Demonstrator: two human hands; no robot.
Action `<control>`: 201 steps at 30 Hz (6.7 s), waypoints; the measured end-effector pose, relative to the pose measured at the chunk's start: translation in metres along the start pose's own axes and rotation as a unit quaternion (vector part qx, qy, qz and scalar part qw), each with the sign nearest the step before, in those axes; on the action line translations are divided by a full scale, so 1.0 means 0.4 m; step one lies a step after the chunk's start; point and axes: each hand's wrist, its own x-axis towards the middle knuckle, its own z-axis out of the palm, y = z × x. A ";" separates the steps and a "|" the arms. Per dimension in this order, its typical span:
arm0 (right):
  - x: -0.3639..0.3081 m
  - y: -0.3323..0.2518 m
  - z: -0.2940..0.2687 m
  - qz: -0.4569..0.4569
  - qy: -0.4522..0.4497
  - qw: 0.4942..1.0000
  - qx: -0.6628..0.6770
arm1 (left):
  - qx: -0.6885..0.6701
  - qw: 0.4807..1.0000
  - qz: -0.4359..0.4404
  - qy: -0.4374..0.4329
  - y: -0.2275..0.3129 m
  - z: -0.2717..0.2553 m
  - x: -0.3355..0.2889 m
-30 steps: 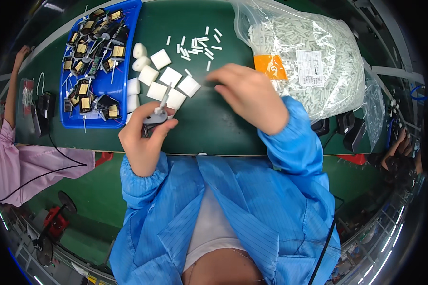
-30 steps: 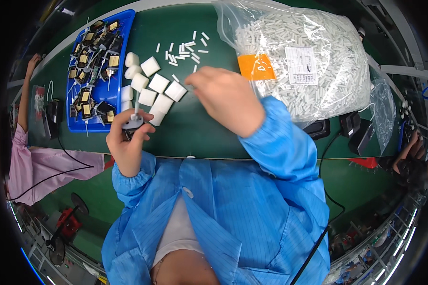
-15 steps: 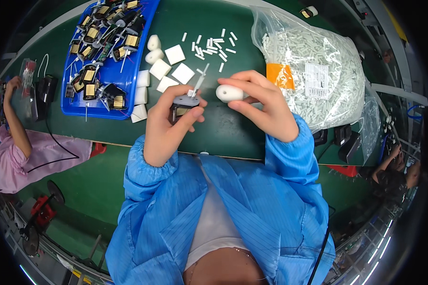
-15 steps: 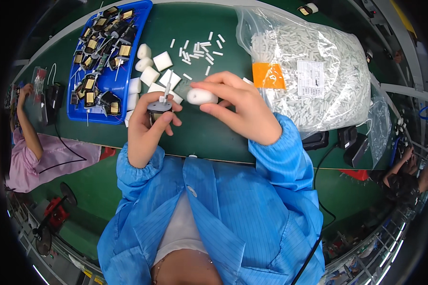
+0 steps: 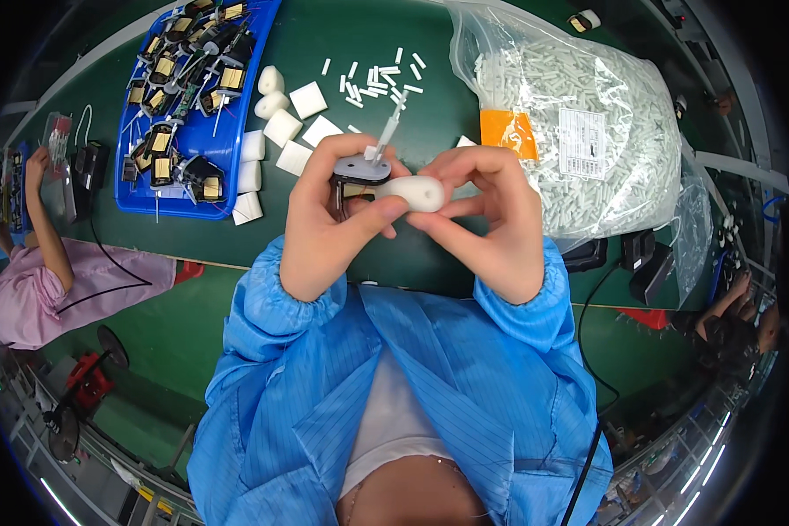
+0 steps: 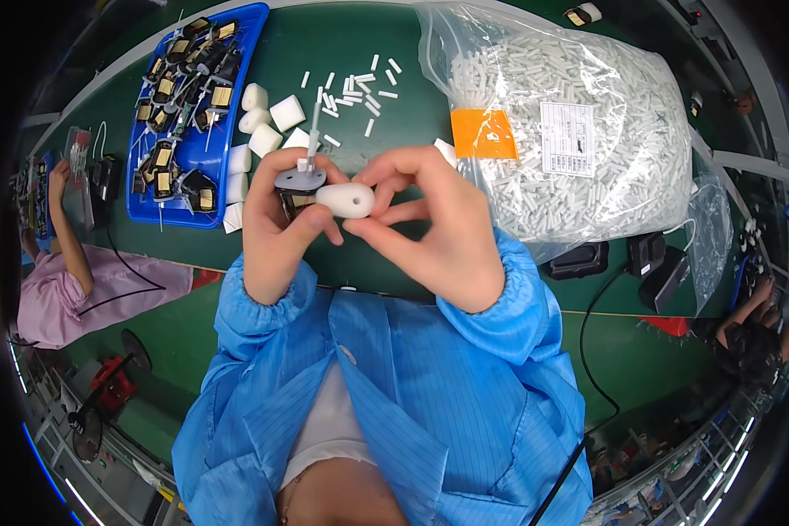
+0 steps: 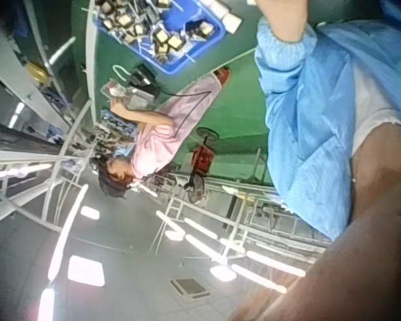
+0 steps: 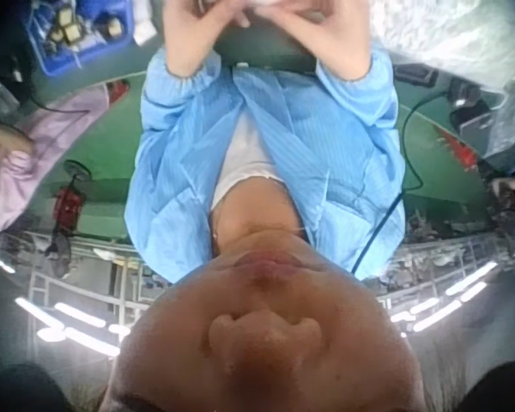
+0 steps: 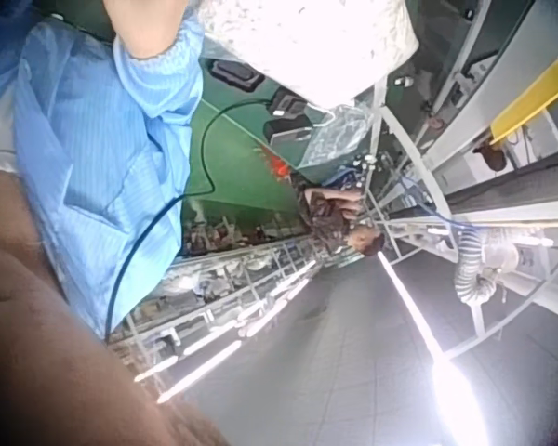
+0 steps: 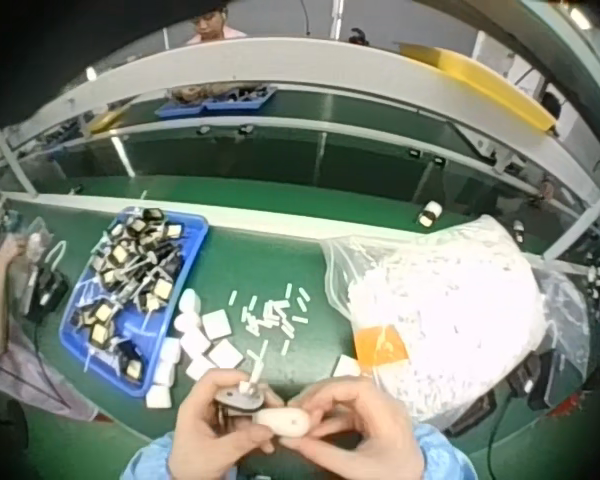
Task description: The person assembles small electronic components by inserting white cylindrical pieces into white plastic housings and placing them into a blue tray. The person repeatedly picks up components from the table and a large bag, inserts them into the housings, and deposits the assembled units into the tray.
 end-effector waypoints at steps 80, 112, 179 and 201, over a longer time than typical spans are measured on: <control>0.170 0.173 0.042 -0.093 -0.032 0.853 -0.513 | 0.583 0.804 0.006 0.119 0.244 -0.403 0.376; 0.013 -0.046 -0.072 -0.167 0.089 0.978 0.093 | -0.088 0.964 0.251 0.026 0.060 0.025 0.027; 0.039 0.004 -0.033 0.020 0.004 1.000 0.010 | 0.133 0.990 0.040 0.024 0.029 -0.014 0.015; -0.015 0.011 -0.084 -0.043 0.015 0.998 0.041 | 0.161 0.985 0.010 -0.064 -0.011 0.015 -0.003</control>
